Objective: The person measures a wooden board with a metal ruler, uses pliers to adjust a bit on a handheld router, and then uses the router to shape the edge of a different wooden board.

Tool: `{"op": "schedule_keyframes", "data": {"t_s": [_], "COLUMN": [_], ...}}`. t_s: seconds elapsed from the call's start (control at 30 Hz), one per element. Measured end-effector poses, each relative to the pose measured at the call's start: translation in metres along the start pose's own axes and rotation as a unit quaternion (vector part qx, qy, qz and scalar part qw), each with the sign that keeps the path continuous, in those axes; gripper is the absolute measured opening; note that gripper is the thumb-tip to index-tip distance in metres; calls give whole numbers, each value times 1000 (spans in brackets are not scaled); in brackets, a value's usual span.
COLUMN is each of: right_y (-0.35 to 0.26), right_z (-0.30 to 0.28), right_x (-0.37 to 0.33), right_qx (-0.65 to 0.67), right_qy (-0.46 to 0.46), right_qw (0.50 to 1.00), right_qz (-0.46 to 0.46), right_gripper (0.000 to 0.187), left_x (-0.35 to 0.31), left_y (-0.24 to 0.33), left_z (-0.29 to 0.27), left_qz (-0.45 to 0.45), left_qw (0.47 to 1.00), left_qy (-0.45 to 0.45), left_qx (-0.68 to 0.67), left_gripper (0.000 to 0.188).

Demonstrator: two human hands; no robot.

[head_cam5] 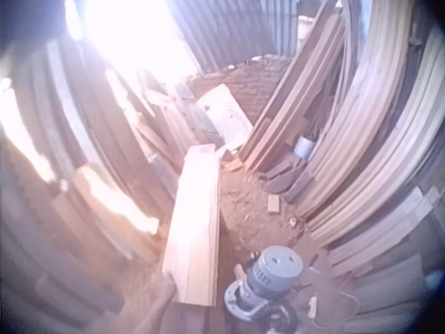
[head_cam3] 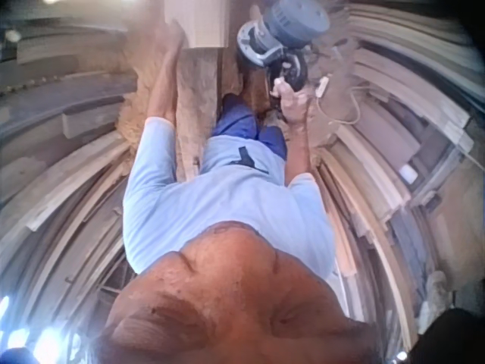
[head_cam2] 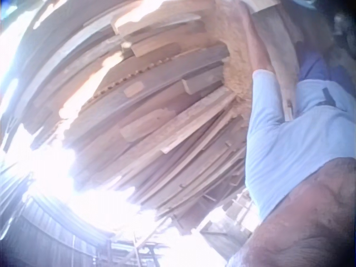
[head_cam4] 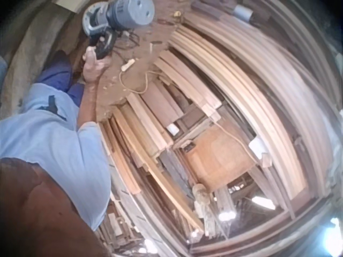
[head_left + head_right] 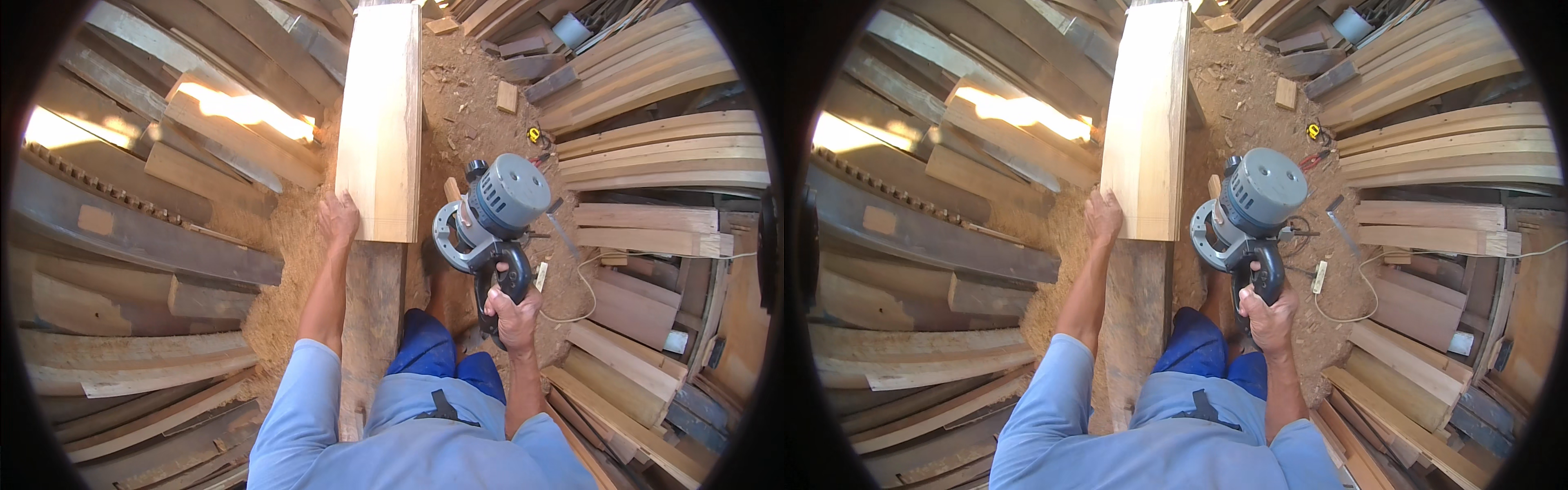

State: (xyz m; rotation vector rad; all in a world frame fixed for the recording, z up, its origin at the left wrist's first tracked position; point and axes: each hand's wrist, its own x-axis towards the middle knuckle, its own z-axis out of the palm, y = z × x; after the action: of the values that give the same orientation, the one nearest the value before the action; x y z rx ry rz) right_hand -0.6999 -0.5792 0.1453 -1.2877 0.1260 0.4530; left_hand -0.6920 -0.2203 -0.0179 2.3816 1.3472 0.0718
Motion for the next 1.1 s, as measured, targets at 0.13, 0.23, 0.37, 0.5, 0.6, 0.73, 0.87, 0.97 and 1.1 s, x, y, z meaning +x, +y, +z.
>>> {"op": "schedule_keyframes", "data": {"t_s": [0.13, 0.23, 0.37, 0.5, 0.6, 0.73, 0.87, 0.97, 1.1], "right_y": [28, 41, 59, 78, 93, 117, 154, 176, 187], "right_z": [1, 7, 18, 26, 35, 64, 79, 83, 90], "right_x": [-10, -18, -24, -35, -44, -67, -79, -80, -82], "right_qx": [10, 5, -26, -72, -113, -159, -185, -233, -213], "right_qy": [-5, 9, -10, -3, -10, -6, -29, -55, -30], "right_qw": [1000, 1000, 999, 997, 993, 986, 980, 967, 974], "right_qz": [-13, 0, -28, -32, -37, -47, -67, -92, -75], "right_gripper": [32, 29, 29, 30, 31, 30, 28, 27, 23], "left_x": [-2, 3, 9, 6, 7, 7, 11, 9, 8], "left_y": [-3, -4, -12, -11, -12, -17, -18, -19, -20], "left_z": [4, 4, 9, 5, 6, 7, 9, 12, 10], "left_qz": [15, 2, 8, 9, 5, 12, 25, 34, 26], "left_qw": [1000, 1000, 1000, 1000, 1000, 1000, 999, 998, 998], "left_qy": [15, 6, 17, 1, 1, 12, 33, 47, 38], "left_qx": [-3, 1, 8, 6, 1, -8, -32, -23, -32], "left_gripper": [43, 41, 39, 39, 39, 39, 38, 38, 37]}}
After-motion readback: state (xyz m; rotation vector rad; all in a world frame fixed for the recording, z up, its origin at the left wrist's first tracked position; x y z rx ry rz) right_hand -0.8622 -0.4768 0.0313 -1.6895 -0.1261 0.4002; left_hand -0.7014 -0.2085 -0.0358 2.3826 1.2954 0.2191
